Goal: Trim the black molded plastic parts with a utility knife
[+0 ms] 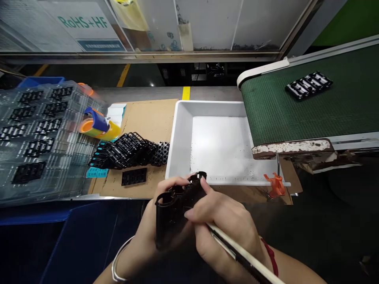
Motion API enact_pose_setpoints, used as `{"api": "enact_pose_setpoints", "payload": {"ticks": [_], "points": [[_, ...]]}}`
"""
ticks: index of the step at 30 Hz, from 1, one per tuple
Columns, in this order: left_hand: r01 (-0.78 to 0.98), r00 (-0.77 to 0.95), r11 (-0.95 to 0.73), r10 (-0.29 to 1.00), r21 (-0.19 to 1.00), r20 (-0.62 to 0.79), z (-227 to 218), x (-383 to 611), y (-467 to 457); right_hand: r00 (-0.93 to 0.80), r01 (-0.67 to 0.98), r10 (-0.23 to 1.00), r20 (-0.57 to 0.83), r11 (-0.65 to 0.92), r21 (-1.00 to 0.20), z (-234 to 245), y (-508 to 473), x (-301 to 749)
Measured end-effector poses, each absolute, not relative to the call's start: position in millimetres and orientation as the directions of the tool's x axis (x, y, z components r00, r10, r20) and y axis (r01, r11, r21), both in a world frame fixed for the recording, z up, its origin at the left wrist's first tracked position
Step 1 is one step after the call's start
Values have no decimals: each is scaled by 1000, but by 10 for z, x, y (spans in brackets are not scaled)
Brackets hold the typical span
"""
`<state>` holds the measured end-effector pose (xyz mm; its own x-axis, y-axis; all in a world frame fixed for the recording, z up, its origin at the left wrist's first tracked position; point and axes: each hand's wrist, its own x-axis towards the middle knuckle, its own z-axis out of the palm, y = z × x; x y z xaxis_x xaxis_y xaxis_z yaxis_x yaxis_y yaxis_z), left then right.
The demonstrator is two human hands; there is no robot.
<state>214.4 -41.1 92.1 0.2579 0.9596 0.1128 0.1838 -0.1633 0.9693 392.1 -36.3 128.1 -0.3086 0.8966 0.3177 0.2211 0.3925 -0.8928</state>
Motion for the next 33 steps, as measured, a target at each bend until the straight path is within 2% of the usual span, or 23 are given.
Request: {"api": "enact_pose_setpoints", "payload": {"ticks": [4, 7, 10, 12, 13, 15, 20, 22, 23, 24, 25, 27, 29, 31, 33], "points": [[205, 189, -309, 943, 929, 272, 792, 2151, -410, -225, 72, 965, 136, 156, -985, 1175, -414, 3905], [117, 176, -420, 901, 900, 398, 660, 2132, -393, -230, -161, 970, -81, -120, -980, 1109, -398, 3856], [94, 145, -499, 863, 861, 484, 570, 2112, -372, -315, -438, 893, -321, -437, -785, 1079, -350, 3792], [90, 127, -519, 852, 850, 507, 552, 2114, -357, -384, -529, 824, -416, -566, -633, 1081, -322, 3758], [87, 120, -519, 853, 850, 508, 554, 2121, -349, -398, -547, 807, -435, -590, -594, 1086, -312, 3746], [102, 100, -500, 865, 860, 491, 570, 2142, -338, -384, -553, 812, -440, -584, -595, 1099, -298, 3731], [313, 54, -360, 930, 879, 362, 577, 2071, -400, -218, -486, 916, -336, -400, -777, 1091, -270, 3756], [434, 55, -231, 971, 871, 231, 524, 1918, -480, -139, -430, 943, -303, -333, -839, 1051, -251, 3802], [511, 49, -123, 992, 851, 114, 479, 1810, -524, -97, -399, 951, -293, -307, -864, 1021, -241, 3835], [609, 25, 12, 999, 793, -34, 418, 1684, -564, -53, -368, 958, -282, -281, -886, 986, -230, 3873], [712, -29, 151, 982, 686, -185, 344, 1542, -594, -12, -332, 963, -269, -258, -907, 946, -218, 3916], [844, -206, 366, 897, 393, -391, 159, 1231, -607, 57, -254, 969, -239, -218, -942, 850, -189, 4003], [866, -360, 466, 833, 182, -419, -45, 921, -546, 110, -187, 971, -212, -189, -964, 743, -150, 4080], [854, -437, 509, 816, 110, -379, -214, 673, -427, 162, -149, 972, -172, -149, -978, 639, -103, 4142], [850, -465, 519, 822, 93, -329, -300, 544, -298, 218, -103, 970, -105, -84, -991, 563, -38, 4210]]}}
